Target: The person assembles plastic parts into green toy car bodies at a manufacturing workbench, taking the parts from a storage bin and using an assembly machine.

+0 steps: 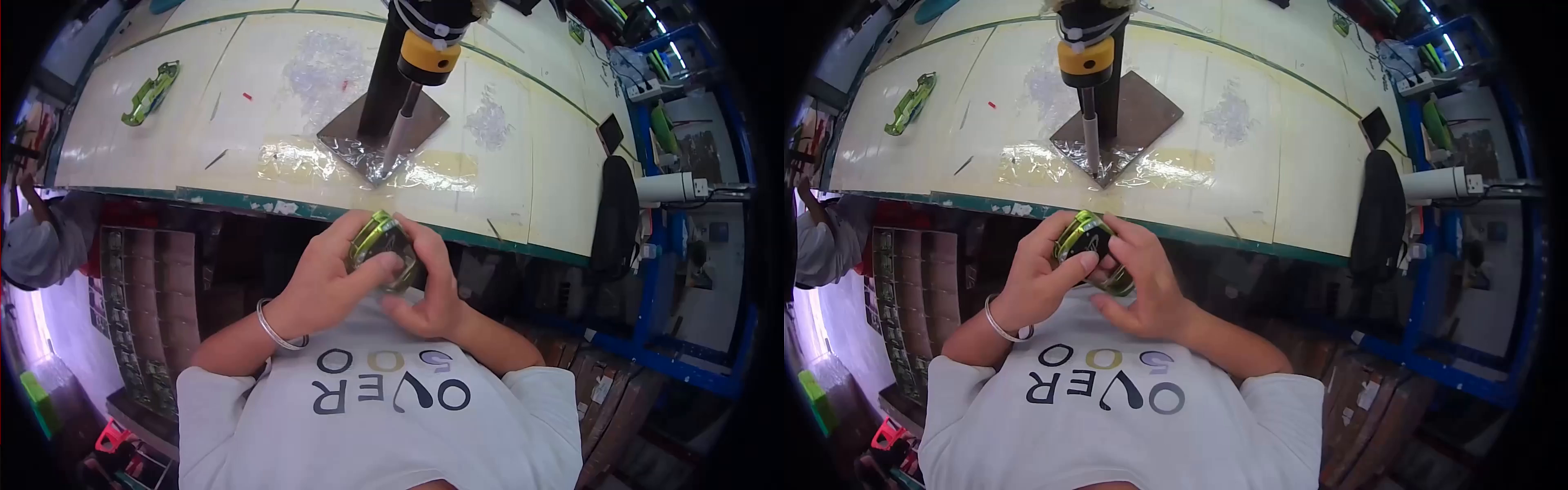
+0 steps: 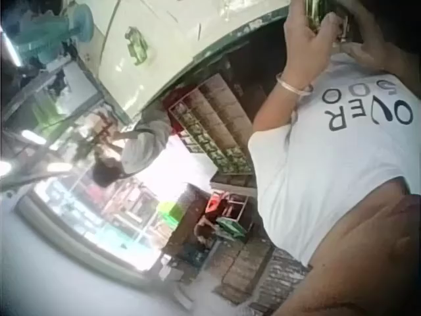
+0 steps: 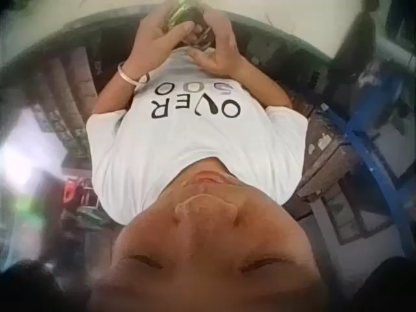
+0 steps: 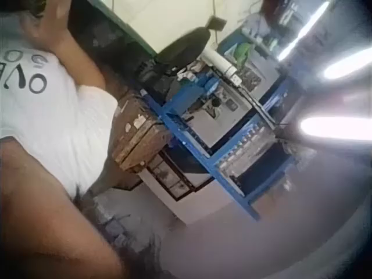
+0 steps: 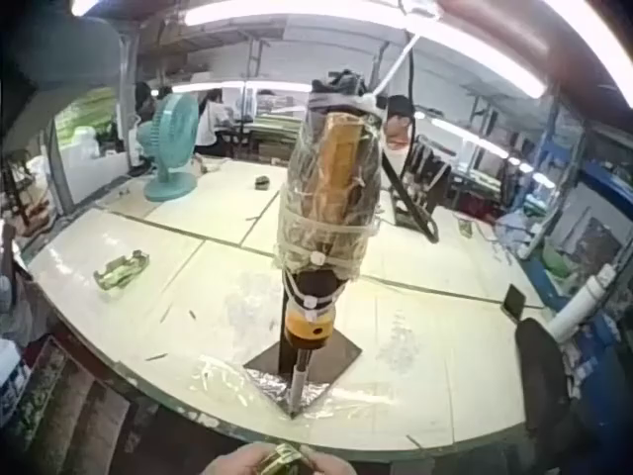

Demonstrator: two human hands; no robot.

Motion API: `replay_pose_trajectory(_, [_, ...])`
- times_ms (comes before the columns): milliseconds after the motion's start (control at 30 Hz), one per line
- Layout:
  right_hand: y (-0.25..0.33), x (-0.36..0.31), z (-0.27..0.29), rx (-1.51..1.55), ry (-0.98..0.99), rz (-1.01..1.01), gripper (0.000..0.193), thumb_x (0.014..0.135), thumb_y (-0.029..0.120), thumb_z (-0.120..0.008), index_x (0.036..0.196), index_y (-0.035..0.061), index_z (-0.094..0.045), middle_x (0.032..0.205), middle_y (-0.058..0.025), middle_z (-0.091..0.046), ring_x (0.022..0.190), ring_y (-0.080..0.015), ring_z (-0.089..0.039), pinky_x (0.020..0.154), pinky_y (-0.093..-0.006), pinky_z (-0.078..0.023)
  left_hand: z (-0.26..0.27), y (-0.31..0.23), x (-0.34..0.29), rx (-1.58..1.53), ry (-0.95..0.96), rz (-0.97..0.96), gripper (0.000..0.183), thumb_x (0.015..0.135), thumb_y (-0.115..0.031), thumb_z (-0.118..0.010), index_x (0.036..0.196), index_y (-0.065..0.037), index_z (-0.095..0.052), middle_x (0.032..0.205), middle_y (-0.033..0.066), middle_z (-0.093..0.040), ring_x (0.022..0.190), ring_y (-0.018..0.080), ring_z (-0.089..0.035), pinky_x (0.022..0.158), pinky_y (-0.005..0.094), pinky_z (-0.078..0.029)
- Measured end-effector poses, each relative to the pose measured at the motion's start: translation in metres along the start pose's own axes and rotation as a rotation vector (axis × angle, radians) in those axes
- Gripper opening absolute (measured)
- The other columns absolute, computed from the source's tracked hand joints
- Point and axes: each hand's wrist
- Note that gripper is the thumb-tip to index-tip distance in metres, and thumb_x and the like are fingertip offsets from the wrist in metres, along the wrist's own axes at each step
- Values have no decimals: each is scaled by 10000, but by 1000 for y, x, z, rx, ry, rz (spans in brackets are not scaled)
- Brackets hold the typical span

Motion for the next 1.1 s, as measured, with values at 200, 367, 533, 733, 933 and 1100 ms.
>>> replay_pose_trajectory(200, [-4, 9, -12, -424, -78, 196, 645, 625, 172, -707, 1178, 161, -376, 1182, -291, -348, 945, -364, -490, 762, -375, -435, -6, 1, -13, -443, -82, -143, 463, 706, -41, -617, 1111, -12, -394, 1017, 70, -467, 984, 143, -474, 830, 289, -404])
replay_pose_trajectory(367, [3, 11, -13, -273, 27, 212, 534, 624, 120, -687, 1107, 173, -466, 1167, -289, -362, 908, -384, -510, 708, -376, -461, 13, 18, -11, 186, -341, -401, 603, 569, -100, -725, 1078, -52, -405, 1012, 76, -454, 880, 172, -463, 761, 274, -395])
replay_pose_trajectory(533, [6, -2, -18, 57, 52, 60, 624, 664, 84, -655, 1207, 153, -356, 1173, -255, -371, 987, -321, -486, 787, -350, -430, 23, 26, -1, 214, -63, -560, 564, 599, -88, -709, 1084, -34, -426, 1046, 76, -466, 973, 173, -453, 837, 294, -372])
replay_pose_trajectory(733, [17, 12, -20, 1316, -270, -672, 554, 825, 242, -409, 1298, 152, -134, 1128, -182, -431, 910, -247, -510, 759, -322, -446, 4, 52, 13, -558, -93, -174, 788, 597, -242, -735, 1213, 11, -315, 1084, 74, -458, 961, 142, -479, 802, 264, -403])
replay_pose_trajectory(933, [11, 32, -11, 1493, -395, -749, 487, 857, 278, -340, 1291, 175, -146, 1064, -188, -470, 824, -273, -533, 728, -367, -463, -1, 39, 25, -576, -58, -221, 1058, 530, -174, -788, 1310, -40, -86, 1161, 68, -362, 983, 137, -440, 827, 260, -367])
replay_pose_trajectory(1100, [14, 42, -8, 1501, -397, -697, 465, 867, 334, -323, 1276, 178, -166, 1066, -194, -471, 822, -277, -528, 732, -378, -464, 3, 29, 32, -446, -58, -216, 1057, 509, -150, -791, 1297, -55, -93, 1071, 35, -371, 804, 58, -406, 678, 186, -370])
Point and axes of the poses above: each hand's wrist, its own x-axis towards the middle knuckle, its own z-axis out of the back of the hand, y = z × x
